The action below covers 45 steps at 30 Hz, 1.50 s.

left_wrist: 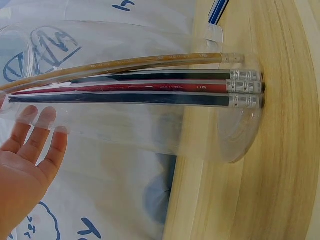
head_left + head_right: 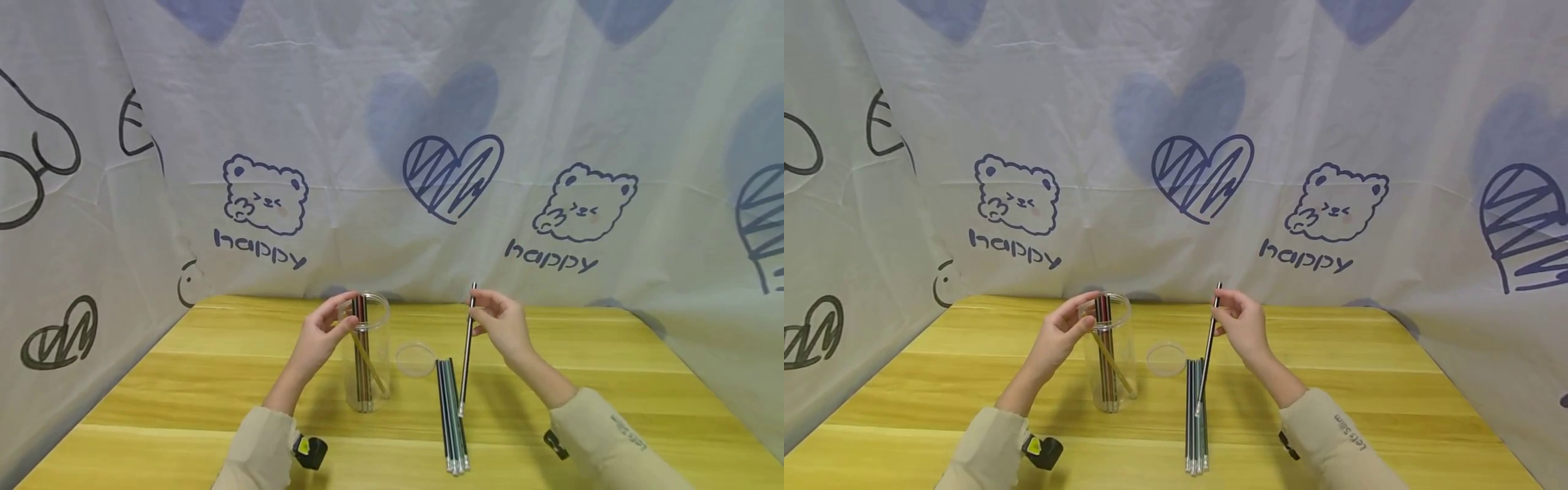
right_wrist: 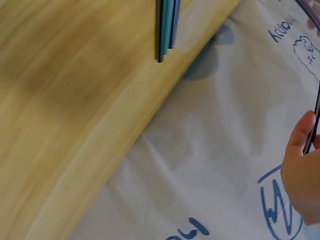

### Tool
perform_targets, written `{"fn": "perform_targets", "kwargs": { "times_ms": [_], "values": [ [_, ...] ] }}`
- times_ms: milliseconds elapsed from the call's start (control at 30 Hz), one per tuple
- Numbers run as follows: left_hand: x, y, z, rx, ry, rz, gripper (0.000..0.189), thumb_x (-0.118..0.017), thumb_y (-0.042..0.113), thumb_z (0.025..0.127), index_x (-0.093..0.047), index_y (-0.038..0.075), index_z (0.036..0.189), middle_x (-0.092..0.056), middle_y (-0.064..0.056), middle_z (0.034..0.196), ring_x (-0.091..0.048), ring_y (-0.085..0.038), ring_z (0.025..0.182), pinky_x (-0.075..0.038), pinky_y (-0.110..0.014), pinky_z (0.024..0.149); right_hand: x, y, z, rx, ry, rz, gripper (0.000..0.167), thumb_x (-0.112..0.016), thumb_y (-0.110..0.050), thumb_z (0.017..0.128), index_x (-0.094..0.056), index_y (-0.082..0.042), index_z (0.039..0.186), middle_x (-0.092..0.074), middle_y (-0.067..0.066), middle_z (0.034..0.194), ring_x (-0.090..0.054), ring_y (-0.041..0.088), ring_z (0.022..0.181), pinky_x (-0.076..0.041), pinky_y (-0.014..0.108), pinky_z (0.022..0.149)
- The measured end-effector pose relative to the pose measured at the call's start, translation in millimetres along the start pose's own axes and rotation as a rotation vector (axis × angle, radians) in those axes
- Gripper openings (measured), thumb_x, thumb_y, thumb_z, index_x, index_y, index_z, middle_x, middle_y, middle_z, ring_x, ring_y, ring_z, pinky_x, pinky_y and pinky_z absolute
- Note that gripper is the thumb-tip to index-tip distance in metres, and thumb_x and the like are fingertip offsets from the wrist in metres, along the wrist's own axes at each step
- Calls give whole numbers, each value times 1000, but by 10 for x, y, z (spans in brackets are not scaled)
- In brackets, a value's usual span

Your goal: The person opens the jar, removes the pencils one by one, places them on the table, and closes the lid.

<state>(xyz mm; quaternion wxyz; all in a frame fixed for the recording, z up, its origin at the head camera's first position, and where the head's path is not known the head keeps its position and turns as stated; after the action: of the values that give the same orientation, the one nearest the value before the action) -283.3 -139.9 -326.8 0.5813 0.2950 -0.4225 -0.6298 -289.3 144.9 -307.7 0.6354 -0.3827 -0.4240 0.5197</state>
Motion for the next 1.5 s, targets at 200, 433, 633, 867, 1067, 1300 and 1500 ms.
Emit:
{"fn": "perform_targets", "kwargs": {
  "times_ms": [200,433,633,867,1067,1300,1500],
  "values": [
    [-1,-23,12,3,4,4,41,-57,8,87,-47,2,126,-49,-18,125,-48,-28,112,-45,-32,86,21,138,0,-89,-82,-28,33,-54,10,81,-50,13,114,-59,20,98,-56,9,71,-53,30,57],
    [1,-35,11,-5,9,7,41,-57,8,87,-47,3,126,-49,-18,124,-49,-27,111,-44,-32,86,37,271,-4,-128,-135,-36,36,-52,13,80,-47,15,115,-59,21,98,-58,16,73,-53,36,59],
    [0,-26,17,-20,7,-10,41,-57,7,87,-47,0,126,-50,-21,123,-49,-29,111,-44,-32,86,64,390,2,-169,-184,-87,40,-52,12,81,-45,13,120,-58,24,99,-58,19,75,-53,40,60],
    [6,-20,22,9,14,1,41,-58,8,87,-48,3,126,-51,-19,122,-51,-27,109,-44,-32,86,58,511,-10,-195,-250,-130,39,-52,13,80,-44,15,119,-59,20,90,-58,18,69,-53,35,55],
    [2,-9,20,10,10,-7,42,-58,9,86,-47,2,126,-50,-20,122,-51,-29,108,-45,-32,85,21,601,-35,-226,-284,-179,37,-52,13,81,-44,17,117,-58,24,89,-57,18,66,-52,33,51],
    [0,-8,25,3,10,-8,41,-57,6,86,-48,2,126,-50,-21,122,-52,-31,107,-46,-31,84,-51,655,-84,-304,-296,-209,42,-52,14,78,-42,15,119,-55,21,83,-54,17,57,-51,31,48],
    [-1,1,24,7,16,-2,41,-57,8,87,-48,2,126,-51,-21,121,-53,-31,105,-46,-32,84,-84,679,-119,-352,-309,-234,44,-53,15,78,-41,14,120,-51,15,81,-52,18,56,-50,31,48]
  ]
}}
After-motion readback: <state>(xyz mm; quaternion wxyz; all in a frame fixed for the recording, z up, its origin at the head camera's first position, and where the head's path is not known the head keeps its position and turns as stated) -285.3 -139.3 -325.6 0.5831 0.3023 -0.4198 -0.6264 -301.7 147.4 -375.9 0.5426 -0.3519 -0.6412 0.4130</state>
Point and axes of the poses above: each hand's wrist, its own z-axis towards the middle knuckle, its own x-axis out of the back of the hand, y = z × x, the point moved 2 cm from there along z, towards the middle knuckle
